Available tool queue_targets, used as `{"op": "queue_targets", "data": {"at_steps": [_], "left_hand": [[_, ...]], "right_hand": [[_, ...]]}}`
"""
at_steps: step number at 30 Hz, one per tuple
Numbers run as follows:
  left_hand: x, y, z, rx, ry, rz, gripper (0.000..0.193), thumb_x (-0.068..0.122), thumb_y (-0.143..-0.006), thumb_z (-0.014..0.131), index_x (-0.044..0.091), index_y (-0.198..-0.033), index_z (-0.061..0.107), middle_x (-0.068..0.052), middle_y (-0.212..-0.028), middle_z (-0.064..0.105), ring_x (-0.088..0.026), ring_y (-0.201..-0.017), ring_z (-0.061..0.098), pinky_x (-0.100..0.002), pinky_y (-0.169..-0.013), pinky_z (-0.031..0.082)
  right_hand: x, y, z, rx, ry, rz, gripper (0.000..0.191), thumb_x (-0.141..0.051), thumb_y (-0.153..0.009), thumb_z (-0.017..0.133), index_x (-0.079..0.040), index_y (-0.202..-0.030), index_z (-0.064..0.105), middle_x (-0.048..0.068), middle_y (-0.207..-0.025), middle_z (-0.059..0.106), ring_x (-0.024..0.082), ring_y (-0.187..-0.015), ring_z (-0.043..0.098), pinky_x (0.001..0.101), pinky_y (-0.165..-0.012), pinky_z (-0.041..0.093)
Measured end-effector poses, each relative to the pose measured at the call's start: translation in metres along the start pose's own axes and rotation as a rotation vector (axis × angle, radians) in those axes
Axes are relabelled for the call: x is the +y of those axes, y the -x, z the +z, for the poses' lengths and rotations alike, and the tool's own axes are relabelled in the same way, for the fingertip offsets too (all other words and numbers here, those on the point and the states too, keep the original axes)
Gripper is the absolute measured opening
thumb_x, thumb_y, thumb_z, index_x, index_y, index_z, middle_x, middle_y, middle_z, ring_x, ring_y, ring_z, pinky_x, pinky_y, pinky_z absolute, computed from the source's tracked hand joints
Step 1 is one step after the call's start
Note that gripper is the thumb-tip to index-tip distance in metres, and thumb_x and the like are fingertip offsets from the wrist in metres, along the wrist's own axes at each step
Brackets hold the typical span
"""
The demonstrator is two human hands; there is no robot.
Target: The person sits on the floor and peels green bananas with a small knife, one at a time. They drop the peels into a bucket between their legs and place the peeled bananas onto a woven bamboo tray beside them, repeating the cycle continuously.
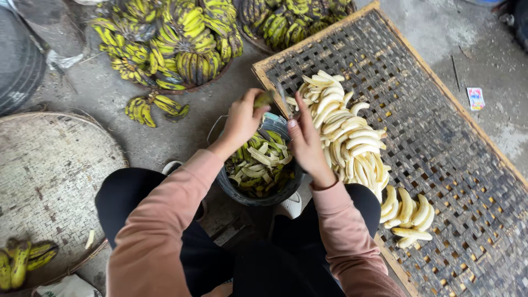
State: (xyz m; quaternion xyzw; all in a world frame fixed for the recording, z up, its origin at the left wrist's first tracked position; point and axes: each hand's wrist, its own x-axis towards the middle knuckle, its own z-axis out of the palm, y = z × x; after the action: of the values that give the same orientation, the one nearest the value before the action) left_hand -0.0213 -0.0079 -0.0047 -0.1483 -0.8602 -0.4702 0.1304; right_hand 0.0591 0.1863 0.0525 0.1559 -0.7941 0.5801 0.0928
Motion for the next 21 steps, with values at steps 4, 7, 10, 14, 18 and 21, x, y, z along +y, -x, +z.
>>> {"op": "queue_targets", "data": {"at_steps": [4,7,10,14,18,21], "left_hand": [[0.06,0.035,-0.047,0.04,-0.386,0.123,0.048,0.023,-0.092,0.076,0.018,-0.137,0.059,-0.013,-0.112,0.066,-0.037,-0.077,0.072,-0.046,-0.064,0.059],[0.086,0.047,-0.07,0.126,-0.536,0.168,0.052,0.025,-0.089,0.077,0.019,-0.138,0.059,-0.014,-0.114,0.065,-0.035,-0.073,0.072,-0.043,-0.056,0.058],[0.094,0.054,-0.075,0.291,-0.512,0.291,0.051,0.022,-0.091,0.075,0.018,-0.139,0.057,-0.011,-0.121,0.064,-0.031,-0.081,0.074,-0.039,-0.066,0.06],[0.09,0.052,-0.063,0.383,-0.488,0.334,0.048,0.024,-0.093,0.076,0.017,-0.138,0.06,-0.007,-0.12,0.065,-0.026,-0.081,0.073,-0.036,-0.066,0.06],[0.086,0.042,-0.055,0.422,-0.524,0.345,0.045,0.022,-0.093,0.077,0.018,-0.136,0.064,-0.004,-0.116,0.066,-0.022,-0.08,0.072,-0.035,-0.067,0.06],[0.088,0.037,-0.054,0.436,-0.512,0.331,0.045,0.022,-0.092,0.077,0.02,-0.136,0.064,-0.004,-0.112,0.064,-0.021,-0.079,0.072,-0.034,-0.065,0.06]], "right_hand": [[-0.016,0.007,0.025,-0.01,-0.071,-0.021,0.057,-0.009,-0.11,0.047,-0.002,-0.165,0.031,0.024,-0.147,0.047,0.026,-0.124,0.051,0.0334,-0.108,0.042],[-0.02,0.009,0.03,-0.018,-0.065,-0.2,0.051,-0.009,-0.109,0.047,0.002,-0.158,0.036,0.019,-0.161,0.046,0.023,-0.134,0.055,0.0326,-0.113,0.044],[-0.02,0.013,0.039,0.028,0.029,-0.335,0.048,-0.01,-0.113,0.045,0.001,-0.158,0.037,0.021,-0.156,0.051,0.027,-0.135,0.056,0.0364,-0.114,0.045],[-0.021,0.018,0.051,0.009,-0.473,0.047,0.048,-0.023,-0.116,0.04,-0.004,-0.161,0.037,0.004,-0.089,0.051,0.007,-0.064,0.044,0.0208,-0.054,0.041],[-0.025,0.011,0.053,0.033,-0.669,0.088,0.036,-0.033,-0.115,0.036,-0.007,-0.14,0.037,0.001,-0.09,0.046,0.005,-0.065,0.042,0.0192,-0.048,0.038],[-0.028,0.003,0.051,0.061,-0.597,0.051,0.038,-0.035,-0.114,0.038,-0.008,-0.141,0.039,0.001,-0.092,0.047,0.005,-0.067,0.044,0.0191,-0.05,0.039]]}}
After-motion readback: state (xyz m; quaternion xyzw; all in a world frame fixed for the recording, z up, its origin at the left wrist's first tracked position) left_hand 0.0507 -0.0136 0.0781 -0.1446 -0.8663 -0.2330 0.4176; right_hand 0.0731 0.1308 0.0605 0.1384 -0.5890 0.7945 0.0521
